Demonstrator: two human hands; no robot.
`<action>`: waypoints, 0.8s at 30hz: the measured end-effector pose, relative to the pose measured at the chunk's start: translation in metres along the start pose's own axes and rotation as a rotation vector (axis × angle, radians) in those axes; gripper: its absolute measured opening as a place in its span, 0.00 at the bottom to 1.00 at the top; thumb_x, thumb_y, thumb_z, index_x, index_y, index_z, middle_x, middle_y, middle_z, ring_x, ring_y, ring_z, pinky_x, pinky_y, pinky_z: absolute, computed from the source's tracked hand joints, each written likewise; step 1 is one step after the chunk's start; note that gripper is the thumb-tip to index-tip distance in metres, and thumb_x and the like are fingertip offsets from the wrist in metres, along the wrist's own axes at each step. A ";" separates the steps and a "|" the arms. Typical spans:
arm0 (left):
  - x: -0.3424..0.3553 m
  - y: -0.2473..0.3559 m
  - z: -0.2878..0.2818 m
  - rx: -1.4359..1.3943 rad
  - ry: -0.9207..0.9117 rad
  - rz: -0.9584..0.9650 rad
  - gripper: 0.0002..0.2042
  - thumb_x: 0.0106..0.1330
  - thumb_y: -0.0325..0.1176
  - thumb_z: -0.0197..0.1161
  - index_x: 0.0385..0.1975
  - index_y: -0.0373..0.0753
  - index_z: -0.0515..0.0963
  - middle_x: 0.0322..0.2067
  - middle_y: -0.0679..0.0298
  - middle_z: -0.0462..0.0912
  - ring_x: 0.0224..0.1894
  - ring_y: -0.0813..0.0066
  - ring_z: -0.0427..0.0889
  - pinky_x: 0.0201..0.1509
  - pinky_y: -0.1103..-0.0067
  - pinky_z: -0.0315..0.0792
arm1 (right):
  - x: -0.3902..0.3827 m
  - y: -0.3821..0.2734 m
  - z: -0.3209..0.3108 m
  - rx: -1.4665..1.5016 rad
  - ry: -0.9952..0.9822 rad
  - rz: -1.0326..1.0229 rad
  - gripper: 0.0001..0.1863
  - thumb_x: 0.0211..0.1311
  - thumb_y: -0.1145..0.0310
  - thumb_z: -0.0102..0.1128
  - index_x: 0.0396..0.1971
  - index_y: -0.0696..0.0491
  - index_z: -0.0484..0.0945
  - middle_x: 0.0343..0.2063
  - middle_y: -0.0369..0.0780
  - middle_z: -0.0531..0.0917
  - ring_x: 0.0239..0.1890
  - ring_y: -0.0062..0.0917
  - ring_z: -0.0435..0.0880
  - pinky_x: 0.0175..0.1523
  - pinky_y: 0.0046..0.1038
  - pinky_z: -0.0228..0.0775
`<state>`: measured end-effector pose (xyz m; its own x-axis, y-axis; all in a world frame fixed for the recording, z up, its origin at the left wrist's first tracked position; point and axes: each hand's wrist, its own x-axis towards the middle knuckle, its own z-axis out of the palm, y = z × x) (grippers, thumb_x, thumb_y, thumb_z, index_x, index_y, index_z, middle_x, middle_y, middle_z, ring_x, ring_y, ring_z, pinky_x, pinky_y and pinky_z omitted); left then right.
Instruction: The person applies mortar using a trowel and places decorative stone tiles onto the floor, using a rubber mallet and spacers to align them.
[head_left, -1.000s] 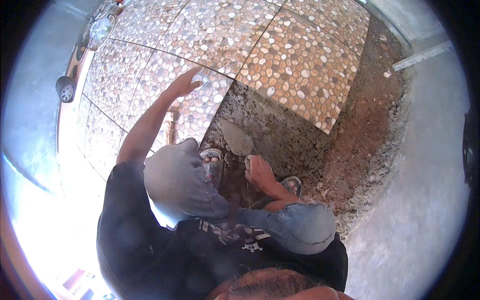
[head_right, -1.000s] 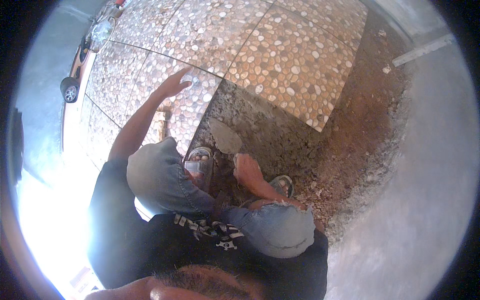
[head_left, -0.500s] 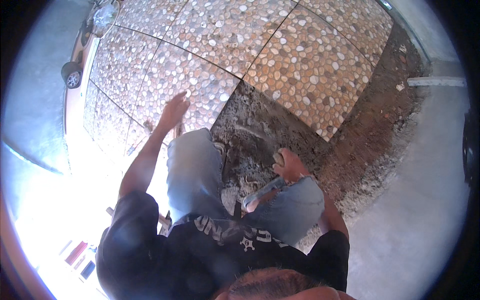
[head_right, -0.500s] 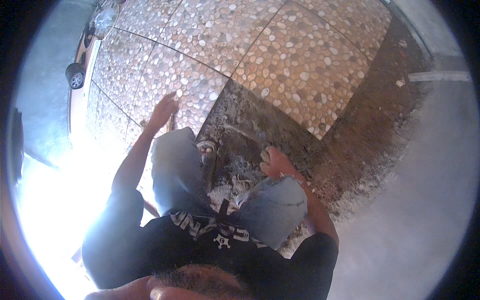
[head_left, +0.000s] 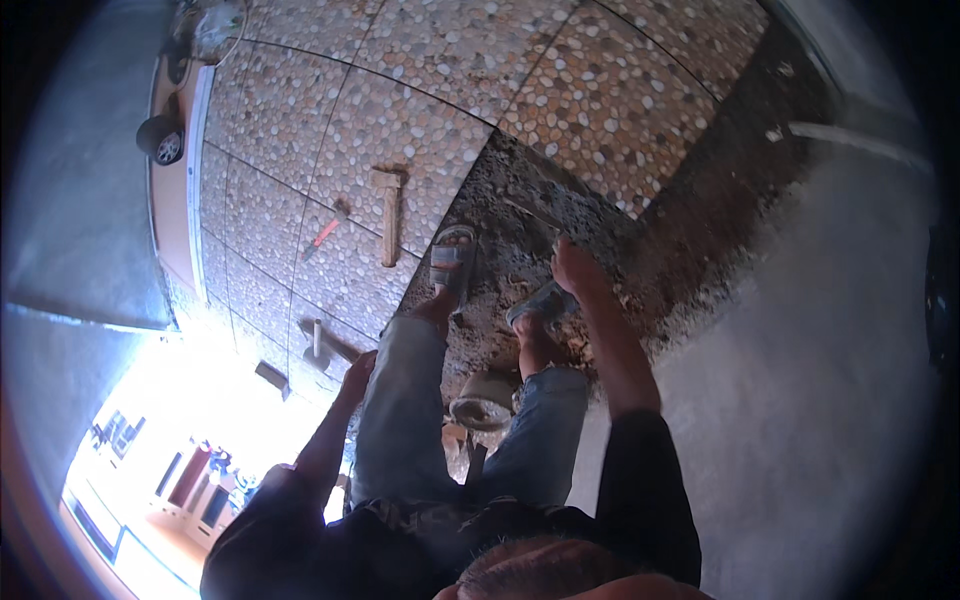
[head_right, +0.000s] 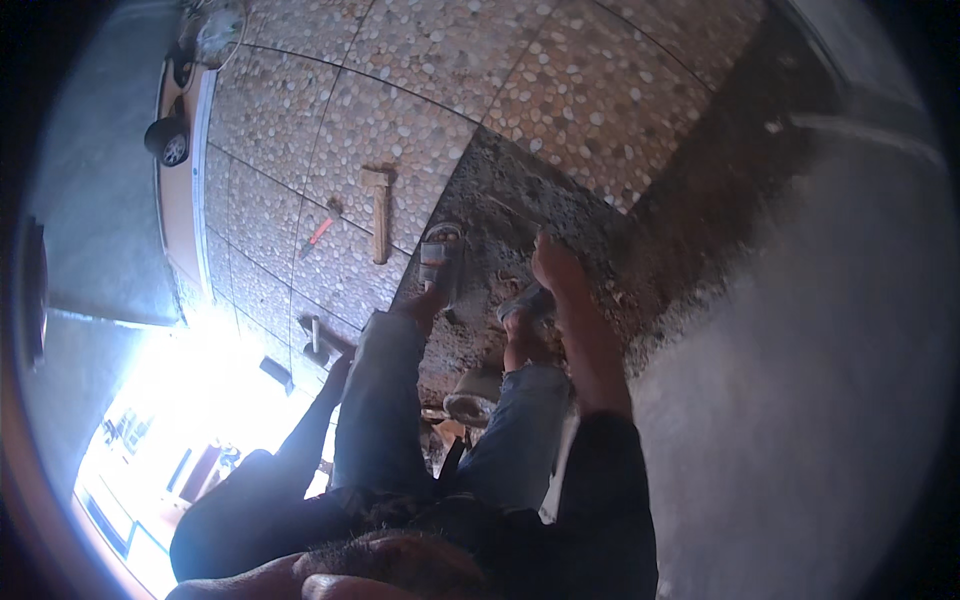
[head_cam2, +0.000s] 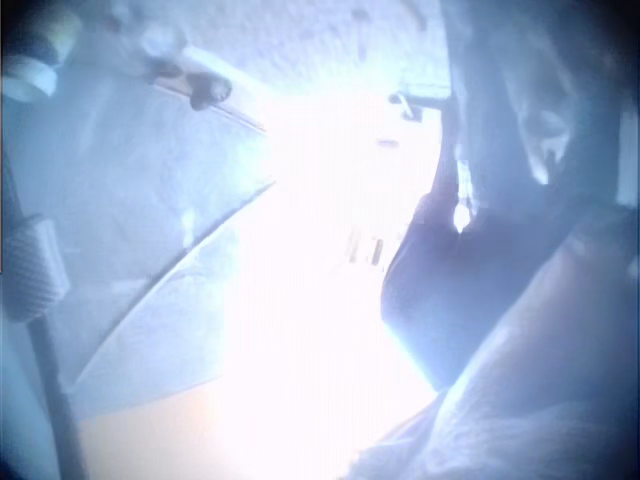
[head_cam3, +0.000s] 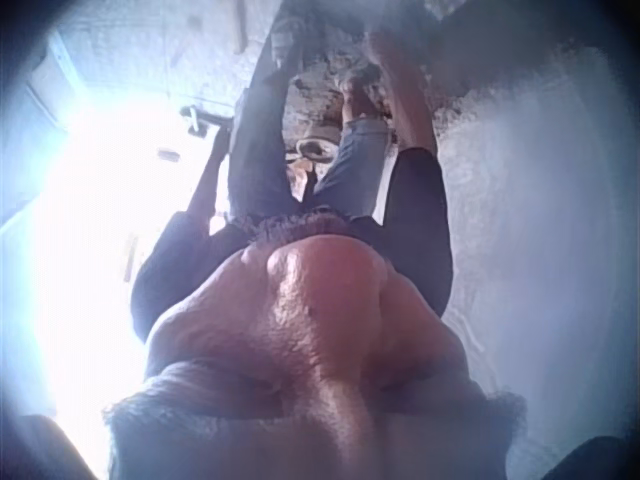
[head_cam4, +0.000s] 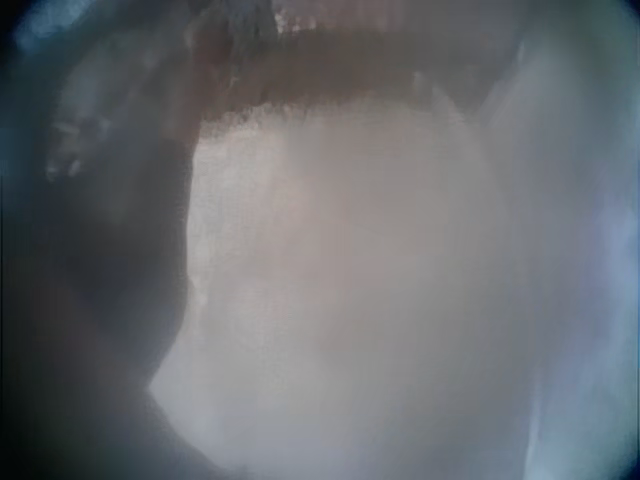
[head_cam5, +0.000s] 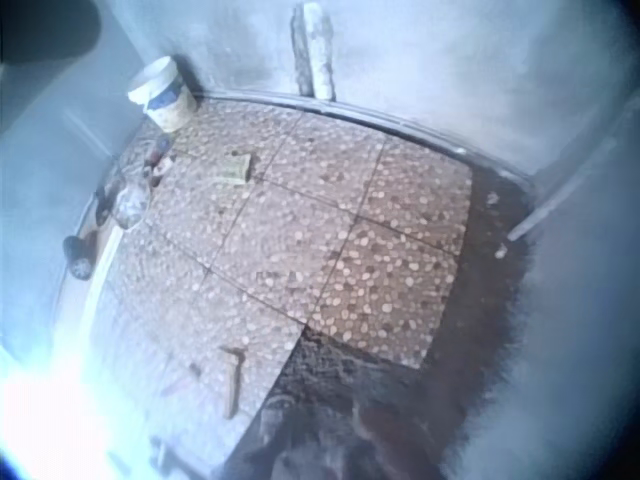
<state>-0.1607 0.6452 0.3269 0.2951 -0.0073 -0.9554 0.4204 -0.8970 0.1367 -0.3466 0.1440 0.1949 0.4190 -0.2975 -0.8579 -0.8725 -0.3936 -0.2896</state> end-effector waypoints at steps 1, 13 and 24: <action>-0.015 0.001 0.000 0.101 0.073 -0.009 0.18 0.69 0.36 0.54 0.58 0.43 0.71 0.46 0.53 0.83 0.52 0.62 0.81 0.54 0.71 0.73 | -0.004 -0.005 0.006 -0.018 -0.029 -0.013 0.22 0.66 0.58 0.50 0.54 0.56 0.64 0.39 0.53 0.81 0.41 0.52 0.82 0.45 0.51 0.73; -0.048 -0.001 -0.047 -0.095 -0.096 0.242 0.22 0.69 0.39 0.57 0.63 0.48 0.67 0.52 0.70 0.75 0.52 0.77 0.75 0.56 0.67 0.67 | -0.123 -0.053 0.024 0.324 0.146 -0.092 0.29 0.64 0.56 0.53 0.56 0.62 0.64 0.39 0.58 0.80 0.44 0.48 0.81 0.47 0.49 0.70; -0.093 0.067 -0.054 -0.415 -0.092 0.137 0.19 0.66 0.29 0.56 0.58 0.39 0.70 0.53 0.62 0.74 0.53 0.73 0.76 0.53 0.78 0.73 | -0.196 -0.068 0.000 1.158 0.054 -0.078 0.23 0.61 0.61 0.62 0.53 0.57 0.73 0.48 0.48 0.75 0.41 0.35 0.79 0.47 0.44 0.75</action>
<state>-0.1134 0.6095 0.4389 0.3023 -0.1696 -0.9380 0.6973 -0.6316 0.3390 -0.3690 0.2296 0.3826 0.4675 -0.3554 -0.8094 -0.5398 0.6103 -0.5798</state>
